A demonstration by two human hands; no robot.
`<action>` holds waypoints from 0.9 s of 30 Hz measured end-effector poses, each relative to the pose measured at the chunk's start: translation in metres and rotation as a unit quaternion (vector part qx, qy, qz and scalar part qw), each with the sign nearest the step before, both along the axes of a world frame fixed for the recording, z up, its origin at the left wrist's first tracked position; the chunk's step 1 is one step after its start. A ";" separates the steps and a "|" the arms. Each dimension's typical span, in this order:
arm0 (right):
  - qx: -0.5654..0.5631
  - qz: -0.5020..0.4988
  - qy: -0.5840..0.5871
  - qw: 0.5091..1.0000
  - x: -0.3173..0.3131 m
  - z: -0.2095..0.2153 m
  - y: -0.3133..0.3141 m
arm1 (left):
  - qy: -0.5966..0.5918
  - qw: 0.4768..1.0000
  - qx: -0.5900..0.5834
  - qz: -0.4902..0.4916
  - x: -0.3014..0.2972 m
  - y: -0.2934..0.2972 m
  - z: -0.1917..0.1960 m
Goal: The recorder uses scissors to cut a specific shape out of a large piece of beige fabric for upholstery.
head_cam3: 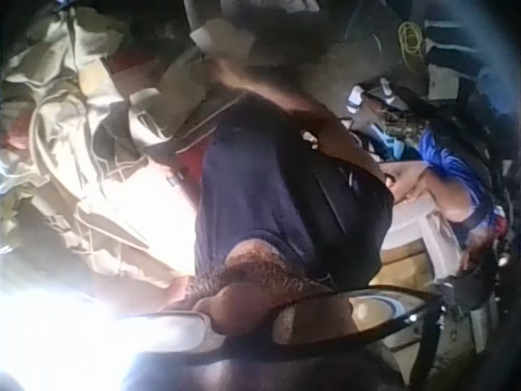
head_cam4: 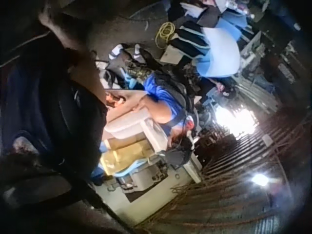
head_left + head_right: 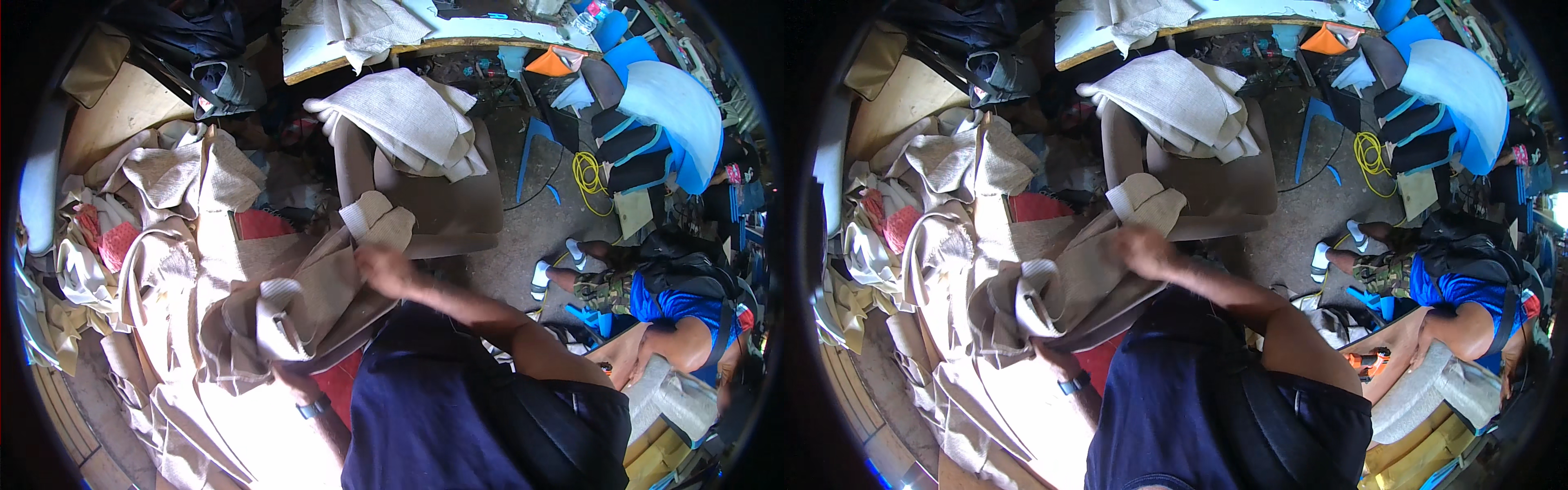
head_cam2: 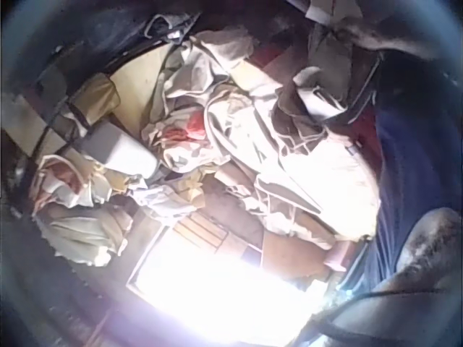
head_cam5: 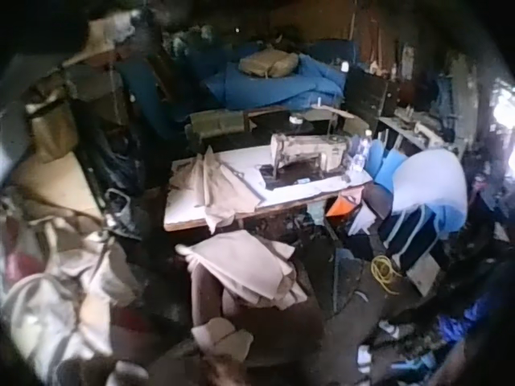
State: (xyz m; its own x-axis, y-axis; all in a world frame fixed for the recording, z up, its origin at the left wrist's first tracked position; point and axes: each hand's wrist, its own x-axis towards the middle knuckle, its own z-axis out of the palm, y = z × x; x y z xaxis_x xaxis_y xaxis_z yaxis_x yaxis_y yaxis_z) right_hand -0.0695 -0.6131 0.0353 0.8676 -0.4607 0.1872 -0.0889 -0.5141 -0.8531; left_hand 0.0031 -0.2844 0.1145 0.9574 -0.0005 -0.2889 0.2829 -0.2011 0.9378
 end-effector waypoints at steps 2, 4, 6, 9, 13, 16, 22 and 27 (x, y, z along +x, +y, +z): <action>-0.044 -0.110 0.366 0.923 -0.007 -0.059 -0.056 | -0.020 0.998 -0.053 0.030 -0.009 0.009 0.013; -0.022 -0.158 0.515 0.842 -0.011 -0.123 -0.088 | -0.033 0.995 -0.068 0.062 -0.018 0.013 0.033; 0.083 -0.135 0.491 0.856 0.000 -0.181 -0.091 | -0.033 0.994 -0.053 0.093 -0.024 0.008 0.050; 0.159 -0.116 0.384 0.902 0.017 -0.226 -0.088 | -0.033 0.991 -0.044 0.119 -0.027 -0.004 0.065; 0.583 -0.368 0.003 0.725 0.030 -0.170 -0.093 | -0.012 0.986 -0.056 0.159 -0.029 -0.012 0.071; 0.520 -0.222 -0.136 0.814 0.026 -0.061 -0.070 | 0.022 0.977 -0.079 0.198 -0.031 -0.006 0.068; 0.140 0.244 -0.105 0.954 0.002 0.113 0.091 | -0.046 0.988 -0.091 0.120 -0.042 0.003 0.055; 0.128 0.418 -0.071 0.896 0.004 0.135 0.171 | 0.118 0.967 -0.138 0.177 -0.064 0.021 0.069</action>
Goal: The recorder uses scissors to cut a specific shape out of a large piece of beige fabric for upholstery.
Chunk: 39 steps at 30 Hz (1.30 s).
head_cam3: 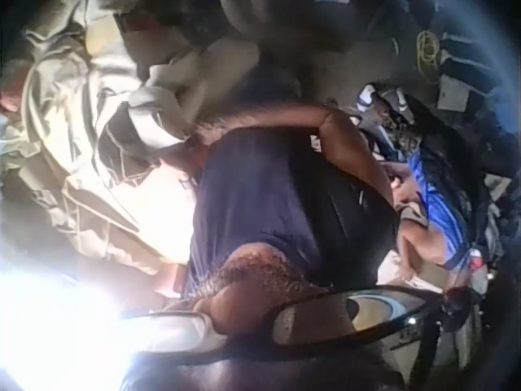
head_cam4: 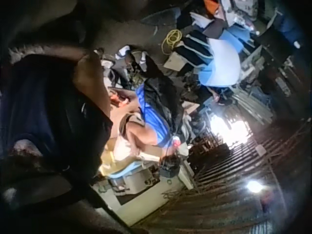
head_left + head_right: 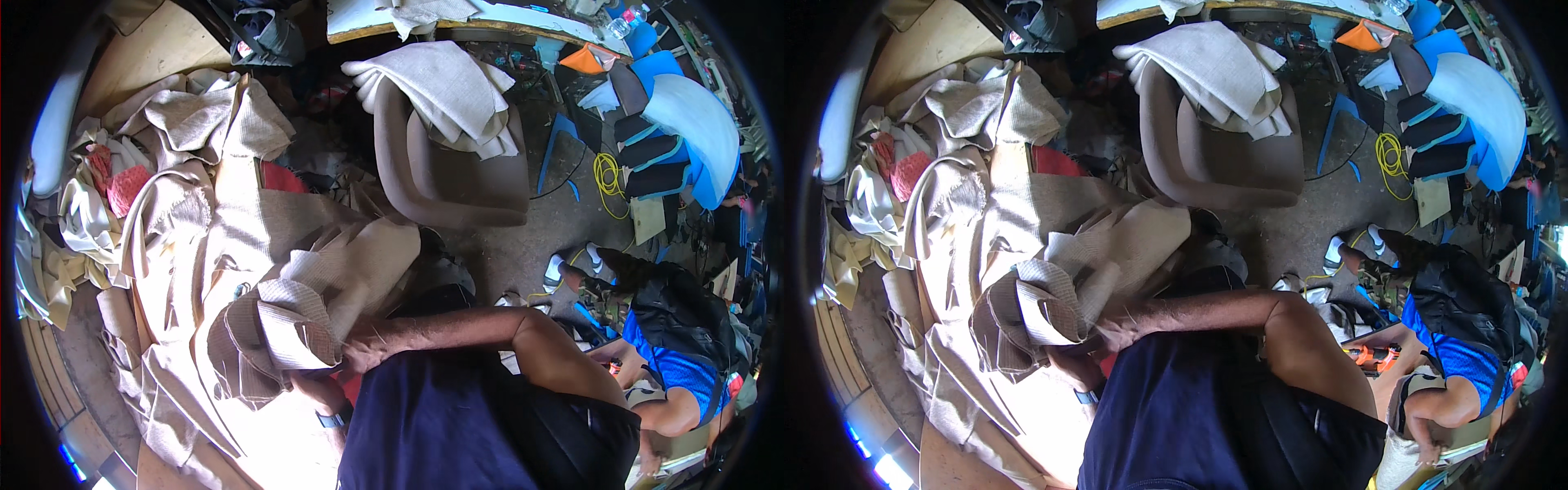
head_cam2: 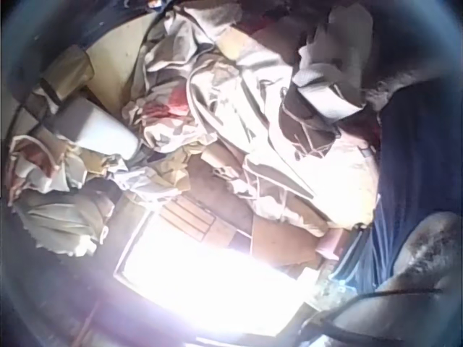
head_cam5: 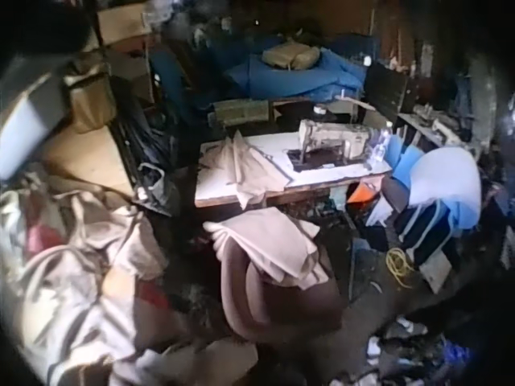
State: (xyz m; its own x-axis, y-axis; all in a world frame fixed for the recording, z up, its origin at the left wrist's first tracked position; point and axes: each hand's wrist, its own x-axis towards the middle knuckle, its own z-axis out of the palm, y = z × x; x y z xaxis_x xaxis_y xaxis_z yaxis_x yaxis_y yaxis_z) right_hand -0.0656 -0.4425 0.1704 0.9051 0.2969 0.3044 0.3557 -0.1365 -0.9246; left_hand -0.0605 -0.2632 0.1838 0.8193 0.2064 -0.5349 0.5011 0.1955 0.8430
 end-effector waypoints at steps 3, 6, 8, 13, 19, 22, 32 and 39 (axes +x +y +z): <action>-0.002 -0.062 -0.032 0.998 -0.004 -0.007 0.017 | -0.037 0.995 0.040 -0.081 -0.011 0.019 0.014; -0.085 0.107 0.090 0.987 -0.009 -0.022 0.038 | -0.017 0.991 0.017 -0.131 -0.027 0.039 0.030; 0.039 -0.101 0.004 0.994 -0.017 -0.033 0.059 | -0.026 0.989 0.034 -0.143 -0.041 0.045 0.032; 0.207 -0.157 0.150 0.954 -0.054 -0.066 0.063 | -0.106 0.959 0.021 -0.262 -0.032 0.045 0.032; 0.240 -0.194 0.286 0.907 -0.154 -0.033 -0.018 | -0.248 0.694 -0.100 -0.668 0.006 -0.016 0.021; 0.221 -0.220 0.282 0.907 -0.178 -0.004 -0.053 | -0.405 0.643 -0.075 -0.646 0.005 -0.044 0.019; 0.196 -0.274 0.229 0.913 -0.233 0.046 -0.133 | -0.275 0.631 -0.021 -0.725 -0.004 -0.092 -0.012; -0.030 -0.232 0.164 0.958 -0.267 0.019 -0.193 | -0.106 0.669 -0.036 -0.734 -0.024 -0.152 -0.006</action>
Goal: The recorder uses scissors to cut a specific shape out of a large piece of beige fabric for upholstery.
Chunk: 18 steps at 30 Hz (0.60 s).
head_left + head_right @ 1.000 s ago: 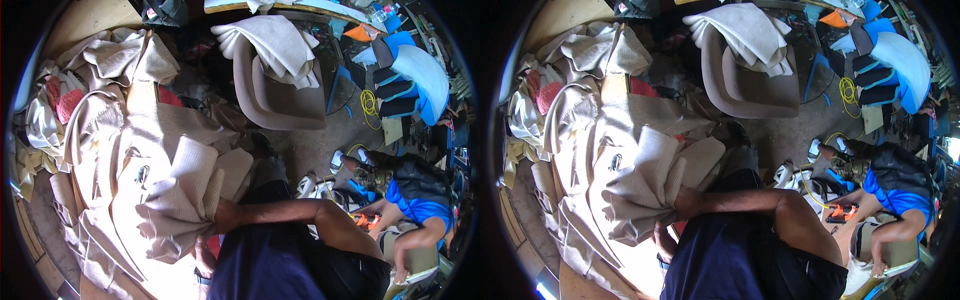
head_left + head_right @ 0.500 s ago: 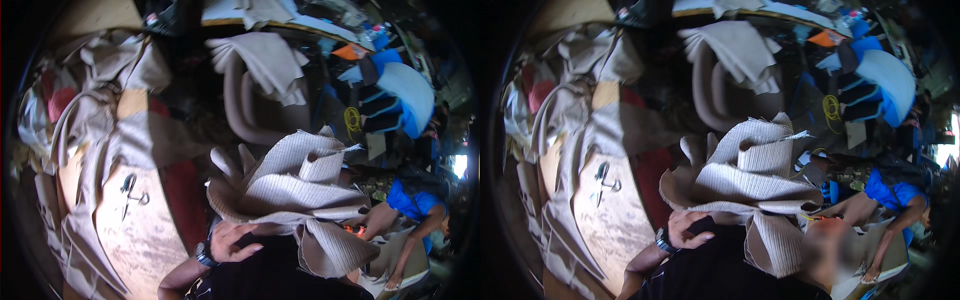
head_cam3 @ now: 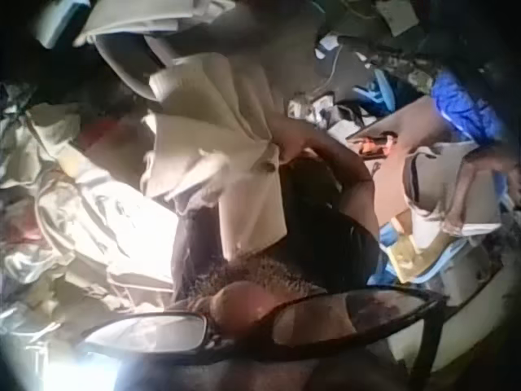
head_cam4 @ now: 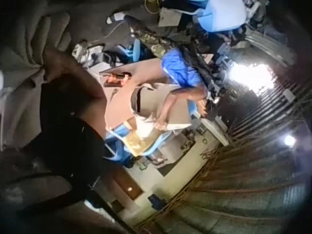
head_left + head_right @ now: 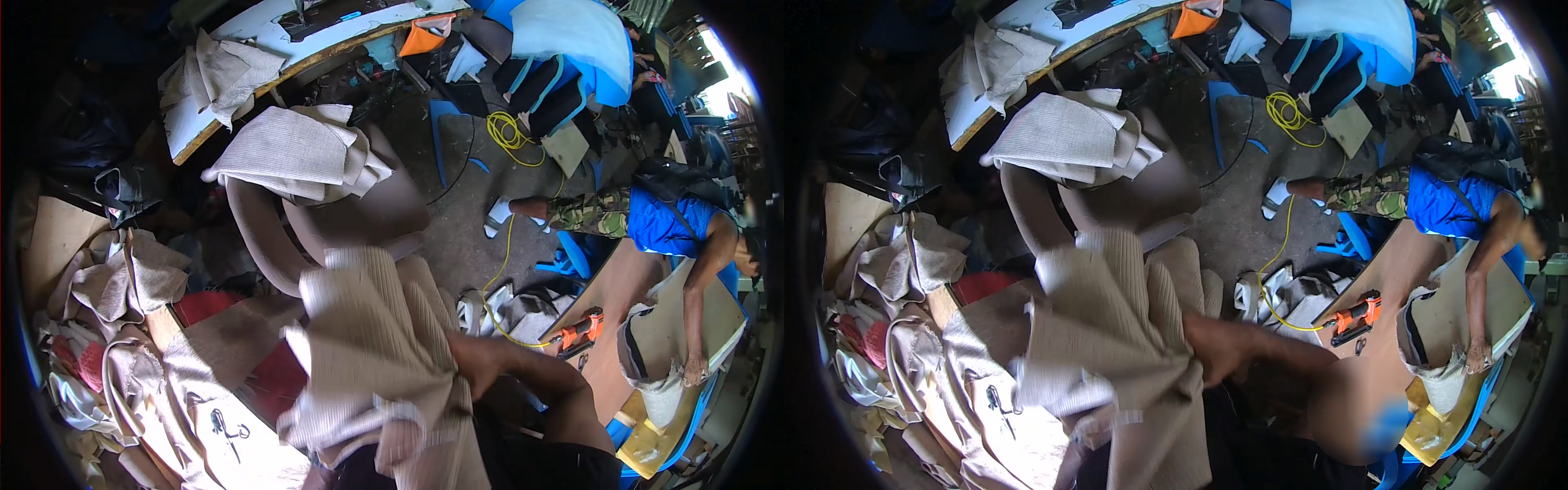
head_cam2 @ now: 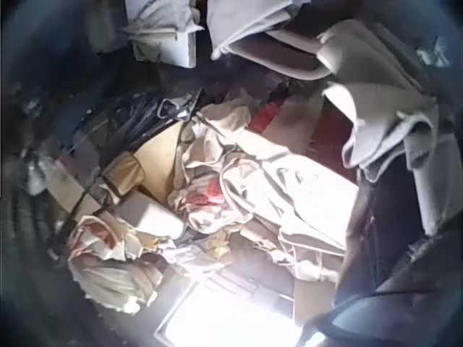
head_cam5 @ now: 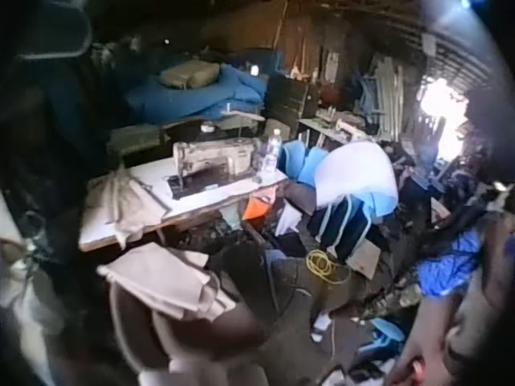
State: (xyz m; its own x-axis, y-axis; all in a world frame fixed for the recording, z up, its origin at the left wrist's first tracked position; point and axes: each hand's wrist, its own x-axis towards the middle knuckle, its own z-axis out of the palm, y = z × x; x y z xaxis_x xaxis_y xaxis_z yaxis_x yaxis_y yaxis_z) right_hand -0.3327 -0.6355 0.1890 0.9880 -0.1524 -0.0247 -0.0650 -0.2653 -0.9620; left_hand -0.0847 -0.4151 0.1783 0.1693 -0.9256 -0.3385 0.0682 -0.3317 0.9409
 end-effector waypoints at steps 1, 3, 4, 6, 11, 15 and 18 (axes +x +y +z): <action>0.076 -0.038 -0.040 0.996 0.003 -0.015 -0.021 | 0.025 1.000 0.006 0.012 -0.002 -0.017 -0.001; 0.372 -0.022 -0.006 0.928 0.016 -0.043 -0.070 | 0.111 0.990 0.007 0.086 -0.008 -0.065 -0.014; 0.375 -0.073 0.056 0.923 0.027 -0.056 -0.097 | 0.106 0.987 -0.005 0.121 -0.008 -0.091 -0.020; 0.294 -0.147 0.140 0.934 0.055 -0.087 -0.157 | -0.124 0.980 -0.068 0.143 0.003 -0.133 -0.029; -0.290 -0.418 0.372 0.776 0.116 -0.185 -0.182 | -0.159 0.961 -0.061 0.216 0.030 -0.120 -0.041; -0.394 -0.293 0.137 0.860 0.136 -0.257 -0.107 | -0.156 0.958 0.043 0.237 0.041 -0.041 -0.071; -0.311 -0.197 0.354 0.860 0.149 -0.285 -0.091 | -0.069 0.952 0.175 0.240 0.047 0.015 -0.089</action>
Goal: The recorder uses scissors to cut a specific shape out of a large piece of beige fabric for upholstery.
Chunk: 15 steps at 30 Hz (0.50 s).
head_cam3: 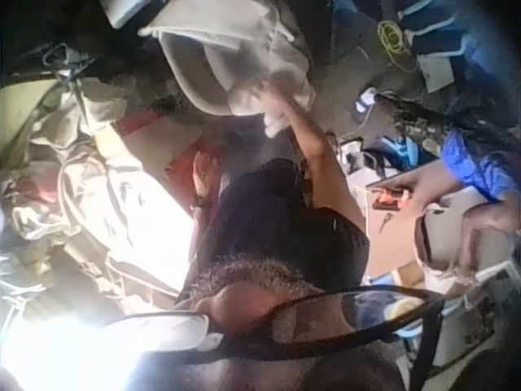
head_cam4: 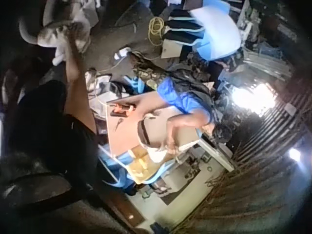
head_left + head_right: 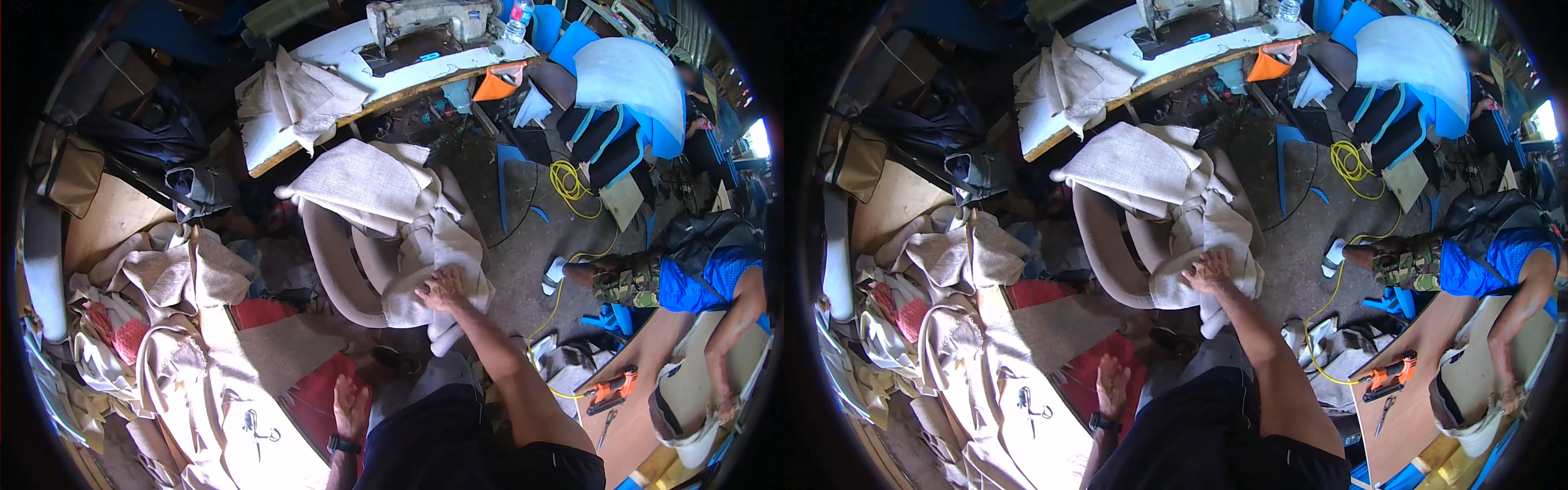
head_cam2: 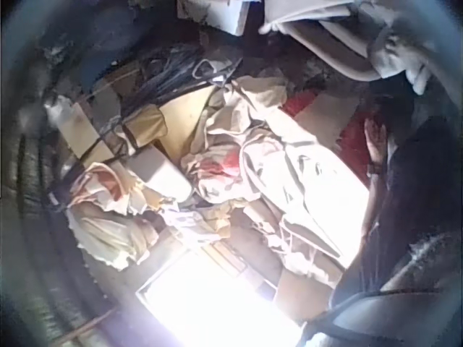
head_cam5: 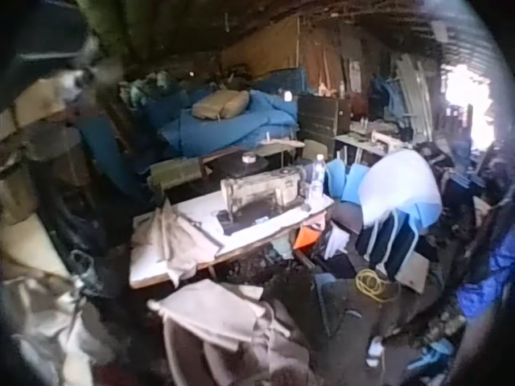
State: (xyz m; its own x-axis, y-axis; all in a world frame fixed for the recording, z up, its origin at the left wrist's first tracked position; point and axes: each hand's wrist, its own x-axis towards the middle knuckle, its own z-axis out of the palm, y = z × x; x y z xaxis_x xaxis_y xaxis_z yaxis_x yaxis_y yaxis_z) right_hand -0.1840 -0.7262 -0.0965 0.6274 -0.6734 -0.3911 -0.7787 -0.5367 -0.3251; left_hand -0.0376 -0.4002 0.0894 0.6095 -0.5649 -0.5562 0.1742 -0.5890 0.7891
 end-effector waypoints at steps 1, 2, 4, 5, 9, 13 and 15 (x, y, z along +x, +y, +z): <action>0.023 0.004 0.027 0.999 0.005 -0.004 0.001 | -0.014 1.000 -0.020 -0.009 0.003 0.016 -0.002; 0.000 0.005 0.024 1.000 0.006 -0.005 0.000 | 0.006 1.000 0.000 -0.015 0.007 0.029 -0.004; 0.009 -0.013 0.096 0.995 0.009 -0.004 -0.001 | -0.015 0.999 0.008 -0.050 0.017 0.048 -0.008; -0.002 -0.014 0.078 0.997 0.010 -0.002 -0.001 | -0.006 0.999 -0.002 -0.041 0.026 0.054 -0.009; -0.021 -0.032 0.074 0.997 0.018 -0.004 0.000 | -0.014 0.994 0.013 -0.105 0.062 0.061 -0.019; 0.086 -0.215 -0.110 0.967 0.062 -0.020 -0.024 | -0.048 0.997 -0.001 -0.065 0.090 0.059 -0.014; 0.443 -0.496 -0.366 0.651 0.096 -0.030 -0.046 | -0.021 0.999 -0.019 -0.029 0.098 0.055 -0.007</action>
State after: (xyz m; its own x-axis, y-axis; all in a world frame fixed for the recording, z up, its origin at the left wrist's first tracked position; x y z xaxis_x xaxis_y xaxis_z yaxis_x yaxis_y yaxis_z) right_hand -0.0879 -0.7717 -0.1261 0.2918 -0.6024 -0.7430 -0.0612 0.7634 -0.6430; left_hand 0.0603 -0.3448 0.0823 0.5978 -0.6196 -0.5087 0.1078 -0.5667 0.8169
